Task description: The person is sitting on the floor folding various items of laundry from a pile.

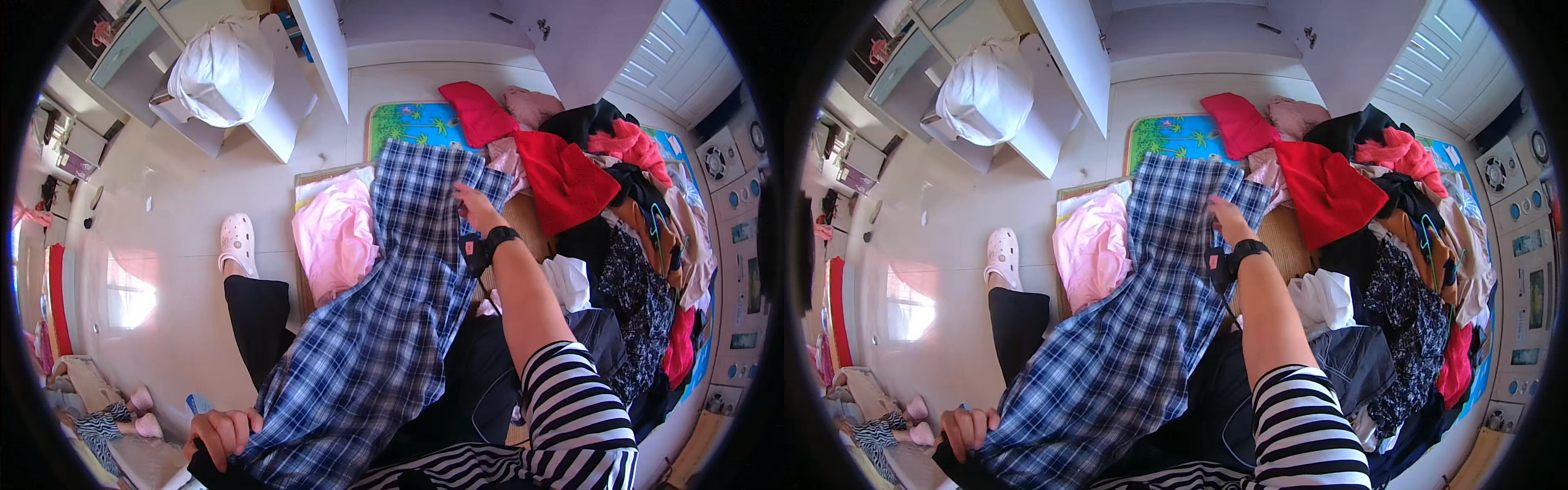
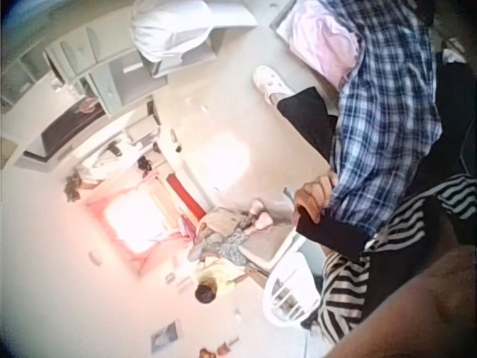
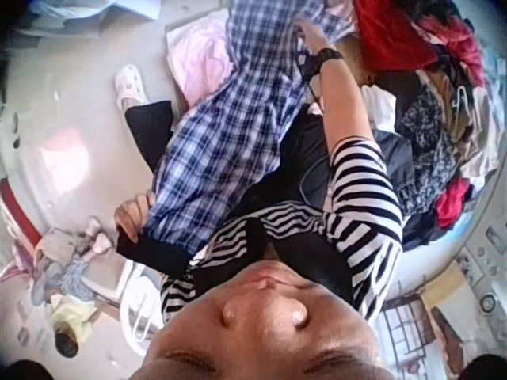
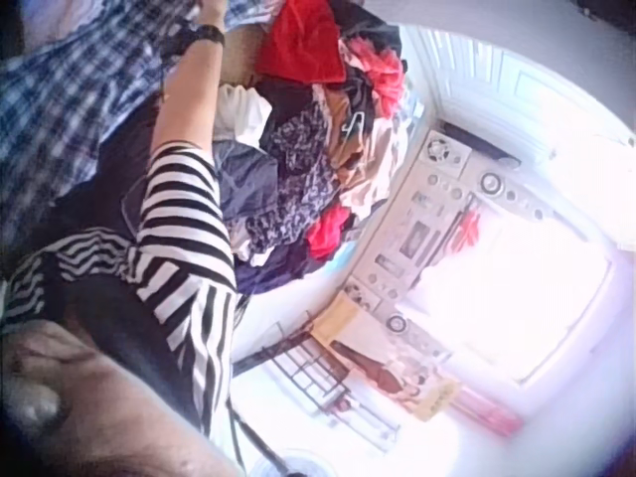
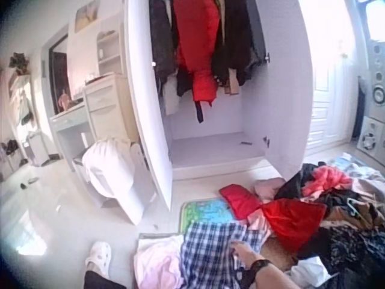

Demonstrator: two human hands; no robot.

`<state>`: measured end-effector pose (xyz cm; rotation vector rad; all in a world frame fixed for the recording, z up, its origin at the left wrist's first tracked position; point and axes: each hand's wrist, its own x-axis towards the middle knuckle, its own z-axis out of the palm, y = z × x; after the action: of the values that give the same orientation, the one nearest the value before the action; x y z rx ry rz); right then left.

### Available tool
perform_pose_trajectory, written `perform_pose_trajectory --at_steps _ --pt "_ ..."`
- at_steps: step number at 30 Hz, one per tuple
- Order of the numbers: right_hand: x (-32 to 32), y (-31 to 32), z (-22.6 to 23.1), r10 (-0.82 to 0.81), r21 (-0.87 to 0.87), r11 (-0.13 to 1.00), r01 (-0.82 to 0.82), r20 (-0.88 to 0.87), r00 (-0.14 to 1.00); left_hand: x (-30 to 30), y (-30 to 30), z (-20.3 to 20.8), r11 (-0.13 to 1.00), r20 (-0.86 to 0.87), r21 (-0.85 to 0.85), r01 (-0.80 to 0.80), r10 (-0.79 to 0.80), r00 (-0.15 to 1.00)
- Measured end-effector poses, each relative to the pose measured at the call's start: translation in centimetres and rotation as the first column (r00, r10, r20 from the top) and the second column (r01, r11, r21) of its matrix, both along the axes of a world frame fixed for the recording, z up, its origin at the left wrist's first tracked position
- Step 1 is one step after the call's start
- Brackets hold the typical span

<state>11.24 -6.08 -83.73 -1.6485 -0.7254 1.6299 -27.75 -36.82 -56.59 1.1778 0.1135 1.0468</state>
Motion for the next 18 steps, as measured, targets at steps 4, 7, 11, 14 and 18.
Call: perform_pose_trajectory --at_steps 4,7,11,14,18 --pt "1.3 2.6 3.9 0.061 0.426 0.899 -0.104 0.113 0.992 0.3 -0.4 0.7 0.998 -0.048 -0.065 -0.016 0.013 0.999" --pt "1.6 1.9 7.7 0.015 0.722 0.668 -0.183 0.233 0.972 0.9 -1.6 1.2 0.991 -0.037 -0.092 -0.102 0.099 0.994" --pt "5.2 -2.1 5.5 0.012 0.681 0.73 -0.059 0.073 0.997 -0.6 -3.3 -0.1 0.996 -0.037 -0.07 -0.059 0.056 0.998" --pt "8.0 -4.2 -2.1 -0.023 0.512 0.858 -0.036 0.109 0.994 -0.5 -3.6 -0.6 0.998 0.012 -0.04 -0.056 0.057 0.998" --pt "6.6 -6.5 -3.8 -0.006 0.269 0.929 -0.253 0.696 0.718 0.2 -2.6 -1.1 0.998 0.054 0.062 0.023 -0.026 0.998"
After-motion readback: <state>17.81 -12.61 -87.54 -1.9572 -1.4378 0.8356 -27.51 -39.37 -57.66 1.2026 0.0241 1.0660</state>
